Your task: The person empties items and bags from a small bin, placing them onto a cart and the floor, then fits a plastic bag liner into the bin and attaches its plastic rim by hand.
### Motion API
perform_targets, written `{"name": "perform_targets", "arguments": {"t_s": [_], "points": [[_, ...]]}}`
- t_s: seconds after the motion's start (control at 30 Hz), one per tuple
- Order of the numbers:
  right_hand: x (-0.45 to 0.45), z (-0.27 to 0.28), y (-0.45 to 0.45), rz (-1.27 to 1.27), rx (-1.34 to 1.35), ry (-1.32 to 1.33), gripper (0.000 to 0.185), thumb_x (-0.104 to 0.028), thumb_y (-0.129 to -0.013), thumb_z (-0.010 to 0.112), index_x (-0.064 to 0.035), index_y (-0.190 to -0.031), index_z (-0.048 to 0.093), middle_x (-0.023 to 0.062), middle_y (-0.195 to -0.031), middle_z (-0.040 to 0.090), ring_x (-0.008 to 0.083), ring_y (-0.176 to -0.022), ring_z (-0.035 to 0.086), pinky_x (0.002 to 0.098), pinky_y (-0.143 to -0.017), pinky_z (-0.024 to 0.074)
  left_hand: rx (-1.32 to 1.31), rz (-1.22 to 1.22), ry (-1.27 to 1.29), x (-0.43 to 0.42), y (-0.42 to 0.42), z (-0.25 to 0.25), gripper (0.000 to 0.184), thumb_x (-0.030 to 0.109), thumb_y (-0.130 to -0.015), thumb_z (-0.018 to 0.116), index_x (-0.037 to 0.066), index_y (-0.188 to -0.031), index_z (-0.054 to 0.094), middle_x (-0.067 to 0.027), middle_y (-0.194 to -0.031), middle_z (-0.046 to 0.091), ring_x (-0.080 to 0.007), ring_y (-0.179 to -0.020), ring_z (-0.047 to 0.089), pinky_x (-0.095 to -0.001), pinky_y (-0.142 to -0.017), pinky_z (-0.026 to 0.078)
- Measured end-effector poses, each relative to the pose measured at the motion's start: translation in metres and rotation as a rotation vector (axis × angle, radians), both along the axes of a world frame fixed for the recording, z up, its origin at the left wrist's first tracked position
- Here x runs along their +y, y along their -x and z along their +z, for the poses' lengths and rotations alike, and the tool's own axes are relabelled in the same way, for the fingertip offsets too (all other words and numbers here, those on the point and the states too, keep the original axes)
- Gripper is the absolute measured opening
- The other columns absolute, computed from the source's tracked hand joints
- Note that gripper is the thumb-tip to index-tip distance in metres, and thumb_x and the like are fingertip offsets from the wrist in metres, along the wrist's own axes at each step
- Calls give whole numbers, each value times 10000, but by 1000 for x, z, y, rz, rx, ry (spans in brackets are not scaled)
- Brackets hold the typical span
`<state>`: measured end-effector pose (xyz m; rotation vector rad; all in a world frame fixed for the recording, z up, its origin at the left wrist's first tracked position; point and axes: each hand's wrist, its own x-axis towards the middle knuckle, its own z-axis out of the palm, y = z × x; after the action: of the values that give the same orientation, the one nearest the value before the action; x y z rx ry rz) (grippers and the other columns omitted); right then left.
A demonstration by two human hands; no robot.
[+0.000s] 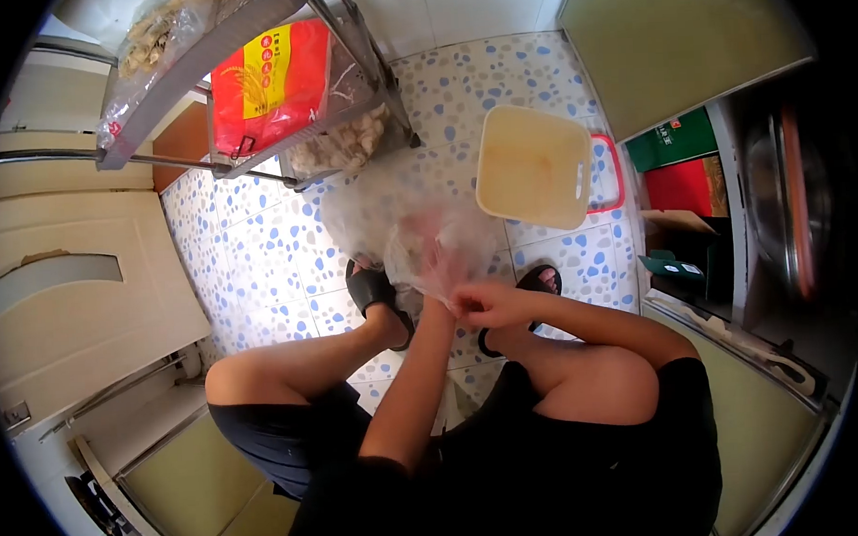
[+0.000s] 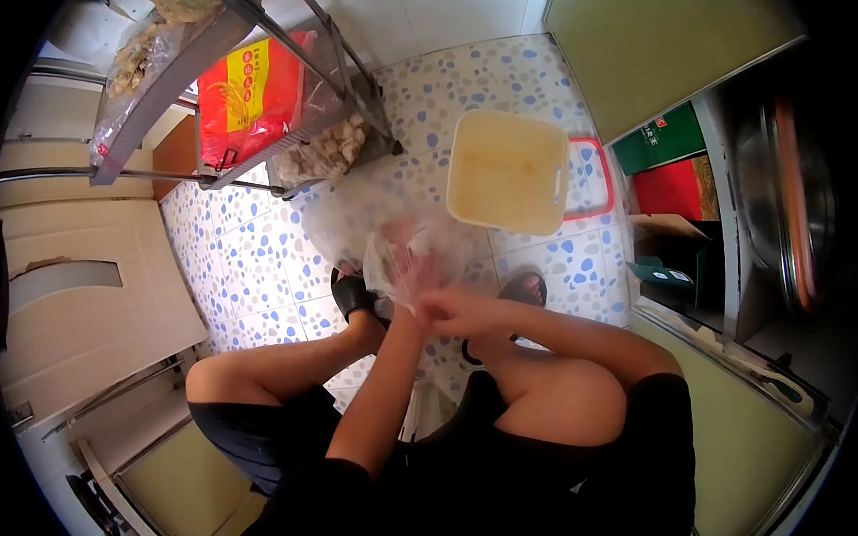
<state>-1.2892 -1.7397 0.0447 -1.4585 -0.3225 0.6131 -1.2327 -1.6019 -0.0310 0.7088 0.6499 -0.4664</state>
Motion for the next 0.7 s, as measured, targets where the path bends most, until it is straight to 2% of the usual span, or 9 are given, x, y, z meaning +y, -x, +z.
{"name": "perform_targets", "arguments": {"t_s": [0.07, 0.2, 0.27, 0.33, 0.4, 0.47, 0.53, 0.57, 0.7], "points": [[5, 2, 3, 31, 371, -310, 49, -29, -953, 547, -59, -973, 581, 71, -906, 685, 187, -818, 658, 319, -740, 535, -80, -232, -166, 0, -17, -18, 404, 137, -948, 586, 71, -1346, 575, -126, -1298, 629, -267, -1177, 607, -382, -995, 494], [-25, 17, -22, -305, 430, -280, 27, -45, -994, 554, -72, -998, 552, 91, -960, 687, 186, -872, 674, 347, -784, 570, -421, -890, -585, 5, -18, -39, 403, 167, -944, 617, 60, -1331, 586, -144, -1300, 640, -253, -1157, 625, -373, -983, 495], [-40, 19, -26, -523, 454, -409, 43, -42, -986, 577, -70, -995, 545, 103, -976, 690, 198, -900, 686, 370, -804, 584, -636, -1052, -713, 8, -26, -11, 435, 181, -925, 645, 50, -1334, 583, -161, -1285, 647, -238, -1141, 633, -364, -974, 496], [-50, 23, -22, -601, 530, -506, 50, -43, -987, 581, -74, -1001, 544, 109, -988, 694, 217, -929, 694, 394, -823, 593, -855, -1150, -824, 14, -42, 36, 498, 194, -889, 687, 36, -1347, 570, -186, -1256, 656, -218, -1117, 640, -351, -962, 496], [-57, 22, -16, -672, 574, -575, 54, -41, -989, 581, -76, -1006, 544, 112, -999, 696, 233, -956, 698, 412, -852, 595, -596, -1060, -915, 42, -56, 78, 566, 266, -845, 711, 59, -1353, 574, -214, -1317, 607, -294, -1200, 602, -398, -966, 494], [-60, 14, -11, -732, 580, -617, 55, -35, -990, 575, -79, -1008, 546, 114, -1009, 698, 247, -982, 701, 423, -892, 593, -617, -947, -1157, 56, -51, 86, 654, 327, -802, 741, 76, -1377, 554, -229, -1344, 580, -340, -1223, 590, -431, -958, 498], [-58, 11, -7, -770, 582, -647, 61, -32, -988, 575, -82, -1013, 549, 116, -1015, 699, 254, -1006, 699, 424, -923, 583, -920, -783, -1551, 70, -33, 64, 764, 376, -762, 776, 87, -1418, 511, -230, -1338, 576, -357, -1185, 607, -451, -938, 507], [-57, 11, -6, -789, 584, -662, 65, -31, -987, 574, -84, -1016, 550, 116, -1018, 699, 258, -1018, 698, 425, -939, 578, -973, -783, -1640, 75, -15, 37, 852, 432, -718, 790, 98, -1439, 481, -225, -1371, 544, -403, -1171, 598, -482, -930, 502], [-57, 13, -3, -800, 585, -676, 75, -33, -987, 576, -85, -1033, 547, 131, -1038, 697, 265, -1036, 696, 416, -952, 572, -402, -915, -1566, 63, 28, 6, 623, 419, -767, 735, 48, -1257, 634, -217, -1157, 664, -428, -1081, 638, -491, -892, 513]]}}
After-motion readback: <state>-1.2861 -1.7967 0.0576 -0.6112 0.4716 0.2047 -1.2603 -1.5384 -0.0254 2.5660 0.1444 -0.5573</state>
